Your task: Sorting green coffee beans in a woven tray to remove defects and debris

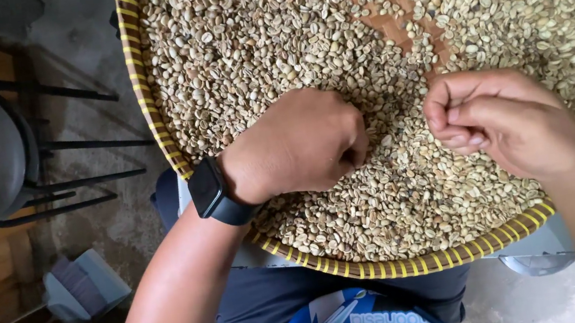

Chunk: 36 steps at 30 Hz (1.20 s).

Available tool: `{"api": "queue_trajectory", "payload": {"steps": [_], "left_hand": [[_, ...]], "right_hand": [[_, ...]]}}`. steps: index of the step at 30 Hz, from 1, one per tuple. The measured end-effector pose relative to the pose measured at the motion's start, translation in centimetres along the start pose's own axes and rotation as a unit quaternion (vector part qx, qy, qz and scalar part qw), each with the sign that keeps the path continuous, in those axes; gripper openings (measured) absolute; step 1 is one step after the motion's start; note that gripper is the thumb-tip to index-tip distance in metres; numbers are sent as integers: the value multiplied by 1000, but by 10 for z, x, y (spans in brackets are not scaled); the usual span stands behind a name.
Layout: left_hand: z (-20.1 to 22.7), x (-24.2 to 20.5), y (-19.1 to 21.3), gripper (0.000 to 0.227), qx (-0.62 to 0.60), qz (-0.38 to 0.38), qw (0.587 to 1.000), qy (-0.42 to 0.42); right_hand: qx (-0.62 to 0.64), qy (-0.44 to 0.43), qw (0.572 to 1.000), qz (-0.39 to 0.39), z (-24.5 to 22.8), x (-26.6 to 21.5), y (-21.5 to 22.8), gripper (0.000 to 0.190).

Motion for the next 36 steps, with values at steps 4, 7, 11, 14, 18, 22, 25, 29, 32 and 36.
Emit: {"api": "queue_trajectory", "payload": {"steps": [4,7,11,14,18,22,25,29,32,36], "left_hand": [[-3,3,1,4,-51,53,997,-36],[5,-2,14,9,-122,195,961,-151],[11,-6,23,13,-113,283,934,-186],[13,-9,24,13,-98,322,921,-196],[16,-12,28,11,-78,370,903,-206],[16,-13,27,11,-80,371,900,-214],[15,-14,29,21,-73,378,900,-203],[-11,-16,32,61,71,390,918,-37],[-44,-20,28,94,122,316,921,192],[-69,-23,14,113,127,209,887,391]], "right_hand": [[-20,-7,1000,11,3,1,2,27],[-87,-69,993,50,1,3,-3,21],[-243,-45,967,67,-12,3,-18,16],[-230,-20,971,70,-15,3,-17,14],[-188,-7,979,78,-11,2,-14,13],[-211,-21,973,89,-14,4,-15,12],[-210,6,974,79,-17,4,-15,15],[-36,55,997,38,-13,3,-9,11],[70,86,993,28,-16,6,0,17],[116,74,987,84,-21,5,6,20]]}}
Point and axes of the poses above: each hand's wrist, its own x-axis towards the middle knuckle, its own y-axis out of the back of the hand, z = x × y, the point moved 4 cm from there along x, towards the middle knuckle, and after that the axes turned 2 degrees about x, right-handed, at the moved point
